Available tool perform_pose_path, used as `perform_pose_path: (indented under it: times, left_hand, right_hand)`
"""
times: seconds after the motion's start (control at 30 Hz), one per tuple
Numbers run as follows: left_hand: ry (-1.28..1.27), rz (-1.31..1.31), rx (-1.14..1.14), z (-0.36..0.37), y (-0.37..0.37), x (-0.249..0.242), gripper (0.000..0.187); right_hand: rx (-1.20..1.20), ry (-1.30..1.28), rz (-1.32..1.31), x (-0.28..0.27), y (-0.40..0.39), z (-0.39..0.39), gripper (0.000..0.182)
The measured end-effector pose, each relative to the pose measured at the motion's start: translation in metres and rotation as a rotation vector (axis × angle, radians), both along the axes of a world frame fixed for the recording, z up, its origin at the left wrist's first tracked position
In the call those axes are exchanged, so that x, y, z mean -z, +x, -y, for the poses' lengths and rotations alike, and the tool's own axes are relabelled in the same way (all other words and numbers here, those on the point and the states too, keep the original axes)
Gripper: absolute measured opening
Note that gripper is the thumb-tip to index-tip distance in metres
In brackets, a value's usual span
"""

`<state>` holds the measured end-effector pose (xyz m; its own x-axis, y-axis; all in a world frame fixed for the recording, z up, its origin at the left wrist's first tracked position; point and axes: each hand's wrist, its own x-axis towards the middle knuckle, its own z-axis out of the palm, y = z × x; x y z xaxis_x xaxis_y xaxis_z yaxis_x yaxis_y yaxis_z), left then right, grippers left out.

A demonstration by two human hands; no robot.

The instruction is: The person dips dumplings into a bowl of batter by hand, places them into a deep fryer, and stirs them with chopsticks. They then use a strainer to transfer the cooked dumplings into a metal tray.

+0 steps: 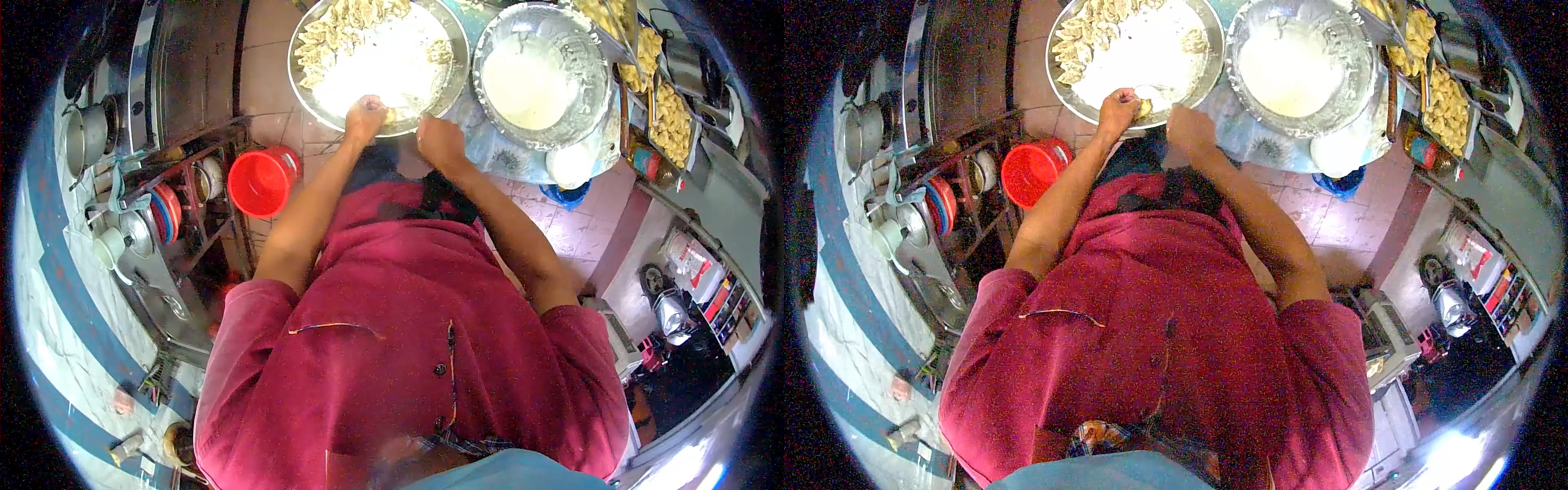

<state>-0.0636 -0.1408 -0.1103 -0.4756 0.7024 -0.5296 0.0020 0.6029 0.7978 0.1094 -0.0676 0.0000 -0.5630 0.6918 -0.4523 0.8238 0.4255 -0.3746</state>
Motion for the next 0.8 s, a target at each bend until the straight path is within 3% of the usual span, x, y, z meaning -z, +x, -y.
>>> perform_pose_path:
  times: [0.07, 0.2, 0.37, 0.63, 0.73, 0.8]
  left_hand:
    - [-0.076, 0.021, -0.024, -0.005, 0.002, -0.022, 0.023]
    - [-0.011, -0.134, -0.011, -0.005, 0.002, -0.013, 0.02]
    - [-0.082, -0.115, -0.019, -0.004, 0.0, 0.004, 0.023]
    - [-0.118, -0.158, 0.014, -0.003, 0.001, -0.009, 0.032]
    - [-0.154, -0.179, 0.035, -0.002, 0.001, -0.012, 0.036]
    - [-0.134, -0.223, 0.044, -0.003, -0.001, -0.005, 0.039]
  right_hand:
    - [-0.006, 0.013, 0.001, 0.011, 0.003, 0.008, 0.021]
    - [-0.031, 0.037, -0.06, 0.029, 0.011, 0.016, 0.018]
    - [-0.042, 0.041, -0.076, 0.047, 0.016, 0.028, 0.016]
    - [0.0, 0.112, -0.212, 0.045, 0.015, 0.04, 0.005]
    - [-0.04, 0.172, -0.303, 0.048, 0.018, 0.04, 0.028]
    - [-0.043, 0.168, -0.294, 0.048, 0.018, 0.039, 0.03]
